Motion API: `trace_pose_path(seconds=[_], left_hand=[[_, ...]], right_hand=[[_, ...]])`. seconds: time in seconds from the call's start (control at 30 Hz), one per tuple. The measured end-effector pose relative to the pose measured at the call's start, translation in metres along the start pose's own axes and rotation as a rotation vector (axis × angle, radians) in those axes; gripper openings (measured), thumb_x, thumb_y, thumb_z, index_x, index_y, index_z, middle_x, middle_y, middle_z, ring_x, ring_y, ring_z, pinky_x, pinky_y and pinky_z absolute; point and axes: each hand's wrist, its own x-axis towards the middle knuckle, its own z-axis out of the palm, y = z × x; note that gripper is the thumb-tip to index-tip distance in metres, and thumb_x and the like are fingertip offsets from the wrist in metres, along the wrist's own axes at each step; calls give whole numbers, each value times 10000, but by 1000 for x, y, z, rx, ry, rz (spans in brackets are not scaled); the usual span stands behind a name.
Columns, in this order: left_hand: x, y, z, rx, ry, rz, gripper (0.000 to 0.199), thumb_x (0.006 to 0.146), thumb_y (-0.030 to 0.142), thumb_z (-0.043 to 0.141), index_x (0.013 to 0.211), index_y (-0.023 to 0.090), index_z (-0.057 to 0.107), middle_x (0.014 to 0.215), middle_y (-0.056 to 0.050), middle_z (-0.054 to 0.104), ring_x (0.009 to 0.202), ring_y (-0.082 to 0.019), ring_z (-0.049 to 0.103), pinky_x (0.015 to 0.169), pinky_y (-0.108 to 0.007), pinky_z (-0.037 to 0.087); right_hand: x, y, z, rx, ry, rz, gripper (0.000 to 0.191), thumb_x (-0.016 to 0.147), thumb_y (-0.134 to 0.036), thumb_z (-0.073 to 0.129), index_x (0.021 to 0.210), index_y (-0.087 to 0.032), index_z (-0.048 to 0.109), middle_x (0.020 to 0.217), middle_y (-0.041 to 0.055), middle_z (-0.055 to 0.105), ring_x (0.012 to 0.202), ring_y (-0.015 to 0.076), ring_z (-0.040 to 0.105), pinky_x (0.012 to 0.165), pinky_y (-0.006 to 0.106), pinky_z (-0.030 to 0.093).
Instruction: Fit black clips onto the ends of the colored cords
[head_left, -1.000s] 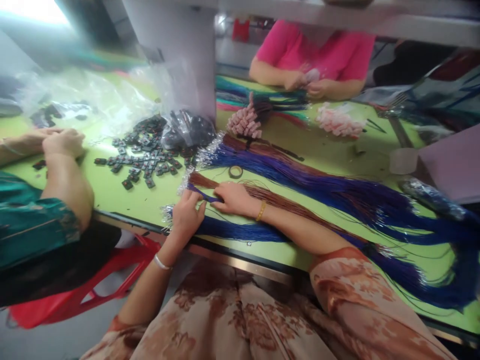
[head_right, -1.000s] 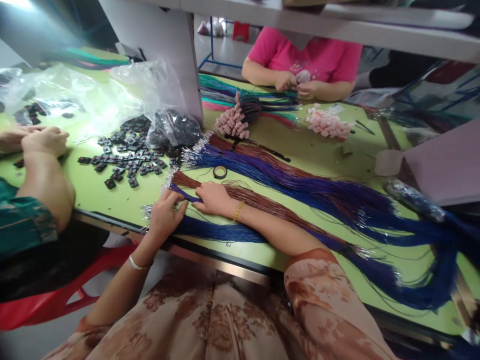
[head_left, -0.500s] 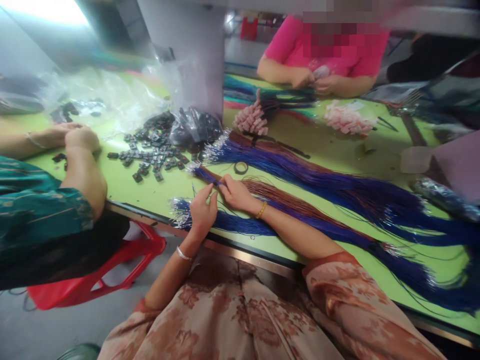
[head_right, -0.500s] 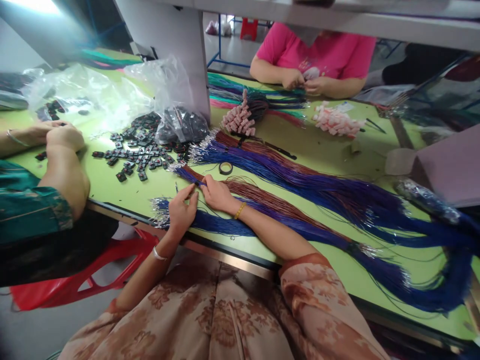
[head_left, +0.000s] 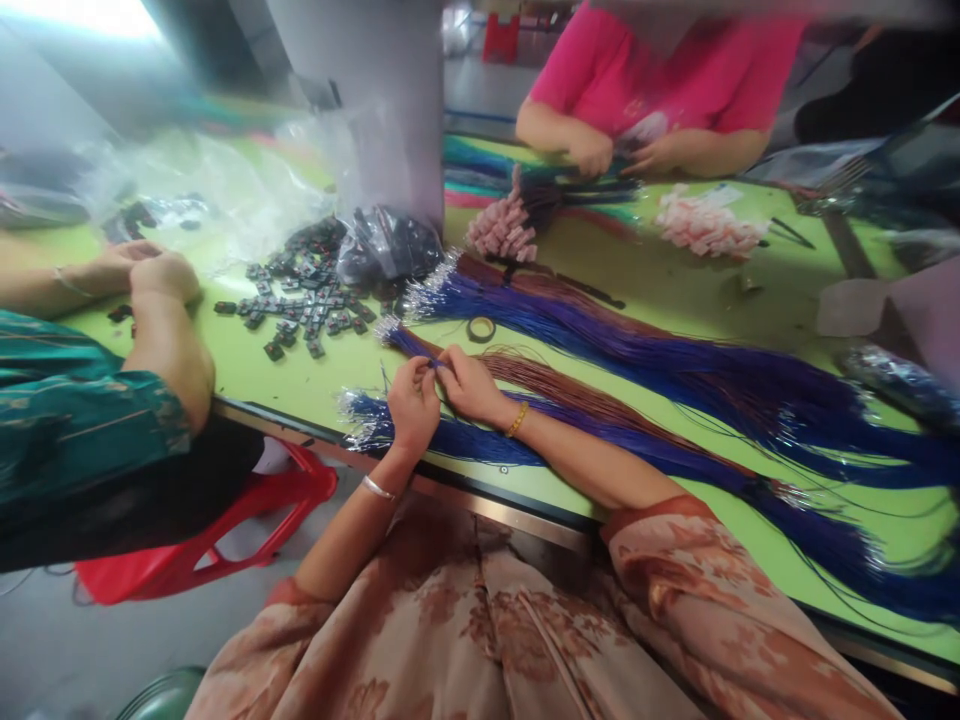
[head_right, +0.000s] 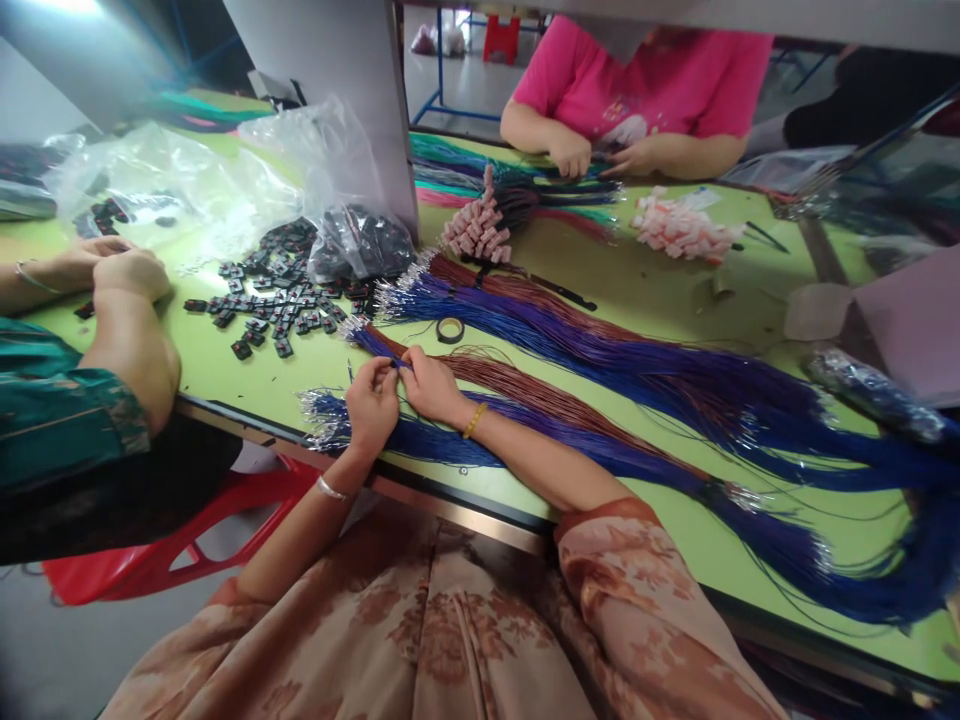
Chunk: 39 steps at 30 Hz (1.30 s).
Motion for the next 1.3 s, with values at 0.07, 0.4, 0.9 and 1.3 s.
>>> trace_pose_path(seconds=[0.07, 0.4, 0.9, 1.3], left_hand=[[2, 0, 0, 12, -8, 1, 192, 866, 261, 501, 1010, 164, 583, 933, -79, 645, 844, -166, 629, 825, -310, 516], [-6, 8, 3, 19, -113, -9, 51, 799, 219, 520, 759, 189, 528, 826, -56, 594, 812, -176, 589, 791, -332, 499], [26, 4, -10, -361, -145, -533, 124, 650, 185, 552, 534, 143, 542, 464, 8, 534, 375, -71, 463, 380, -182, 373], [15, 2, -15, -297, -80, -206, 179, 789, 271, 576, 900, 136, 615, 738, -44, 666, 622, -135, 648, 631, -277, 560]], right_hand=[[0, 2, 2, 19, 9, 4, 184, 895, -267, 398, 1015, -178, 506, 885, 64, 637, 763, 203, 553, 710, 302, 375], [7, 12, 2, 165, 54, -15, 154, 886, -306, 392, 911, -187, 485, 830, 38, 588, 751, 176, 525, 706, 288, 390], [-6, 0, -2, -31, 6, -123, 255, 910, -267, 426, 1130, -155, 486, 982, 98, 662, 846, 207, 602, 758, 293, 403], [8, 8, -7, 112, -75, -32, 261, 948, -312, 364, 814, -171, 538, 774, 22, 598, 701, 144, 490, 668, 258, 345]])
